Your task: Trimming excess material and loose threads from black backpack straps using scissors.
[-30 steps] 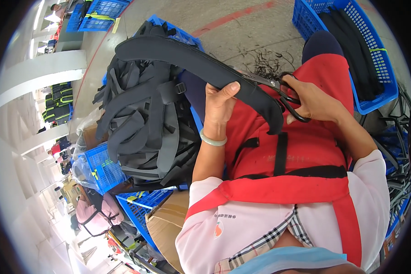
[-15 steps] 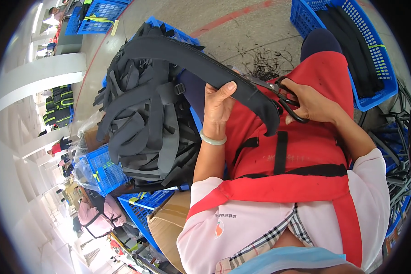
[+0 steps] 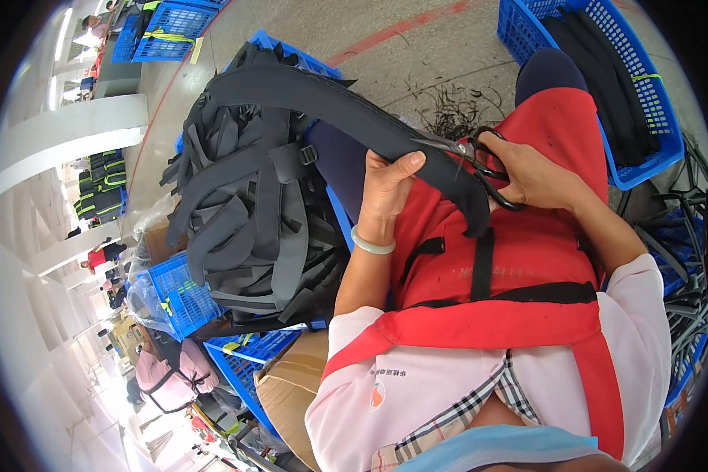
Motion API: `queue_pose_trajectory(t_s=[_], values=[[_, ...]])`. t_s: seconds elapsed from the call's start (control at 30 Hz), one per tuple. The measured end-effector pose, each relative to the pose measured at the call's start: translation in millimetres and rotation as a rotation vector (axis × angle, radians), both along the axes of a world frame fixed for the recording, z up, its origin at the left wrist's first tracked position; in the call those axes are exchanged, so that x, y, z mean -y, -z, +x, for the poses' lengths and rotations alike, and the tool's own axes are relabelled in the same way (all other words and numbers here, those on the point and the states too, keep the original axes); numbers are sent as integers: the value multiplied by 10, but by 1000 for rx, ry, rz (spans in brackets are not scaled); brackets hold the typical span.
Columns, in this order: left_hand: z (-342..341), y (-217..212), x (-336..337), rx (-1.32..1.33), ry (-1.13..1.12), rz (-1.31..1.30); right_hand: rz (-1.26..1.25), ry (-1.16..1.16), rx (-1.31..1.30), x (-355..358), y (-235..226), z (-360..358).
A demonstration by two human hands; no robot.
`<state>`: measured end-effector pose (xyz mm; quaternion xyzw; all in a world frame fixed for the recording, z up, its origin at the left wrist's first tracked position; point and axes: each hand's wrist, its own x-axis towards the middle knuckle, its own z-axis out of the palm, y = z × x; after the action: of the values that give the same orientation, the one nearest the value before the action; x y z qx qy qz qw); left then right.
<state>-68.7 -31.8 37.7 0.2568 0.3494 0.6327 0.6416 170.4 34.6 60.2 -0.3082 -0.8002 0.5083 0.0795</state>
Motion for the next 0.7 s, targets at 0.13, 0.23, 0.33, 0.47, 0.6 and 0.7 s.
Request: queue_pose_trajectory(t_s=[0.13, 0.23, 0.33, 0.47, 0.6, 0.7], values=[[74, 13, 0, 10, 6, -27, 201, -28, -87, -50, 22, -34], [86, -1, -13, 3, -11, 1, 159, -22, 6, -49, -28, -63], [72, 26, -7, 44, -20, -21, 16, 27, -8, -12, -8, -107], [39, 71, 28, 39, -25, -32, -2, 46, -38, -11, -15, -119], [41, 46, 46, 33, -13, -3, -54, 56, -28, -4, 26, -73], [-92, -72, -54, 90, -44, 34, -104, 45, 8, -52, -111, -63]])
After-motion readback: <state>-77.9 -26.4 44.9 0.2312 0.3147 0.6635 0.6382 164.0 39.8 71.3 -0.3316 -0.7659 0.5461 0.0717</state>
